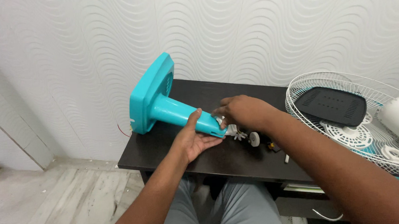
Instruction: The person disassembles a teal pedestal fan by removing screws and separating the motor housing from the stand. They then reassemble the unit by aligning the motor and stand, inserting screws, and tightening them with a screwdriver.
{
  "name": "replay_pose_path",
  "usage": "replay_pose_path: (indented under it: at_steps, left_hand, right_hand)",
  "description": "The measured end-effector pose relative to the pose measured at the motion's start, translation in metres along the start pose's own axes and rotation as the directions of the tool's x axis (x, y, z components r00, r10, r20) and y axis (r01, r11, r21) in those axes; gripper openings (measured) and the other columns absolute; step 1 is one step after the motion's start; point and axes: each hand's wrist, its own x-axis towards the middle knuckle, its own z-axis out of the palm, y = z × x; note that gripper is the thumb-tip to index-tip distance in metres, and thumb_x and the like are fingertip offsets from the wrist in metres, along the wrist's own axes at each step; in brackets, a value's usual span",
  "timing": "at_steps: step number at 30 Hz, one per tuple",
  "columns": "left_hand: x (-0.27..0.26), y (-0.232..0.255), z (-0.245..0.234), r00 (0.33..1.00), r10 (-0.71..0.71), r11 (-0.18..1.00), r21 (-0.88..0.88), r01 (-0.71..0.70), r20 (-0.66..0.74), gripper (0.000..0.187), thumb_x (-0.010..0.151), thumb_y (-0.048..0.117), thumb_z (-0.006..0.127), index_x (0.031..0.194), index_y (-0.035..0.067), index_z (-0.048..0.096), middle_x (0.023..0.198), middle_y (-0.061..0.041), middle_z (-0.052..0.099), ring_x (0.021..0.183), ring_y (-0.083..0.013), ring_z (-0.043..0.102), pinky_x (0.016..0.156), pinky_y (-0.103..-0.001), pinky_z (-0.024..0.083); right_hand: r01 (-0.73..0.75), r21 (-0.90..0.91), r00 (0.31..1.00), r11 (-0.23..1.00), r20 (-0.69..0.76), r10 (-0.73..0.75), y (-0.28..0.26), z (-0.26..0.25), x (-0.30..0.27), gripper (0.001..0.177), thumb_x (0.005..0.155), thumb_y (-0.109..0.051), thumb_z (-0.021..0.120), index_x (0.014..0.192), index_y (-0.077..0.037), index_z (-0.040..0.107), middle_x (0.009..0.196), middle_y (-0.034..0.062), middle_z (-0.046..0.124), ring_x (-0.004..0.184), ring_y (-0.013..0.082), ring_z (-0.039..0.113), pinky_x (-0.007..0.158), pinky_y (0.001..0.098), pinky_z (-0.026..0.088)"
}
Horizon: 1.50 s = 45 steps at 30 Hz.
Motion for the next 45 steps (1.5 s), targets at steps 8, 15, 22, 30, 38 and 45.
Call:
replay_pose_path:
  at_steps: [8, 15, 22, 30, 38, 45]
  left_hand:
    - [-0.003, -0.011, -0.005, 0.988, 0.153, 0.987, -0.047, -0.155, -0.027, 0.09, 0.082, 0.048, 0.075, 0.143, -0.004, 0.034, 0.139, -0.029, 0.052, 0.128, -0.0483, 0.057, 0.108, -0.061, 0.049]
    - [-0.008, -0.015, -0.004, 0.984, 0.178, 0.981, -0.082, -0.177, 0.012, 0.084, 0.085, 0.043, 0.075, 0.142, -0.006, 0.036, 0.14, -0.026, 0.05, 0.134, -0.0457, 0.053, 0.111, -0.063, 0.046]
    - [-0.014, -0.015, -0.001, 0.976, 0.214, 0.976, -0.061, -0.211, 0.043, 0.085, 0.083, 0.042, 0.077, 0.141, -0.006, 0.038, 0.14, -0.025, 0.052, 0.133, -0.0438, 0.054, 0.109, -0.062, 0.047]
    - [-0.01, -0.014, -0.005, 0.98, 0.195, 0.979, -0.074, -0.192, 0.043, 0.089, 0.08, 0.04, 0.08, 0.143, -0.005, 0.035, 0.141, -0.026, 0.051, 0.133, -0.0448, 0.053, 0.109, -0.063, 0.048]
    - [-0.01, -0.013, -0.007, 0.987, 0.159, 0.986, -0.055, -0.157, 0.038, 0.089, 0.081, 0.039, 0.078, 0.145, -0.006, 0.034, 0.141, -0.029, 0.05, 0.132, -0.0504, 0.054, 0.108, -0.061, 0.049]
    - [-0.008, -0.012, -0.009, 0.984, 0.171, 0.984, -0.055, -0.168, 0.056, 0.084, 0.082, 0.037, 0.077, 0.144, -0.002, 0.036, 0.14, -0.027, 0.053, 0.128, -0.046, 0.056, 0.107, -0.061, 0.049]
  right_hand:
    - [-0.035, -0.185, 0.989, 0.982, -0.146, 0.008, -0.01, 0.019, -0.002, 0.037, 0.091, -0.042, 0.066, 0.094, -0.006, 0.073, 0.091, 0.0111, 0.069, 0.087, 0.0312, 0.07, 0.075, 0.0447, 0.054]
    - [-0.137, -0.24, 0.958, 0.961, -0.279, 0.066, -0.019, 0.041, 0.003, 0.042, 0.097, -0.043, 0.061, 0.083, -0.005, 0.074, 0.075, 0.0144, 0.071, 0.073, 0.0345, 0.07, 0.065, 0.0474, 0.056]
    - [-0.44, -0.111, 0.889, 0.891, -0.195, 0.414, -0.04, 0.033, 0.012, 0.048, 0.098, -0.048, 0.06, 0.086, -0.006, 0.079, 0.081, 0.0167, 0.074, 0.077, 0.0353, 0.073, 0.07, 0.0471, 0.058]
    - [-0.659, 0.203, 0.696, 0.724, -0.197, 0.69, -0.033, 0.042, 0.029, 0.046, 0.089, -0.047, 0.067, 0.093, -0.002, 0.077, 0.096, 0.024, 0.074, 0.093, 0.0396, 0.072, 0.083, 0.0493, 0.057]
    - [-0.33, 0.003, 0.944, 0.944, -0.004, 0.33, -0.018, 0.006, -0.005, 0.053, 0.09, -0.058, 0.063, 0.112, -0.01, 0.073, 0.097, 0.018, 0.076, 0.093, 0.0369, 0.072, 0.082, 0.0491, 0.055]
    - [0.145, -0.357, 0.987, 0.923, 0.121, -0.109, -0.007, -0.007, -0.007, 0.053, 0.092, -0.046, 0.064, 0.134, -0.015, 0.059, 0.108, 0.013, 0.067, 0.097, 0.0315, 0.068, 0.078, 0.0455, 0.054]
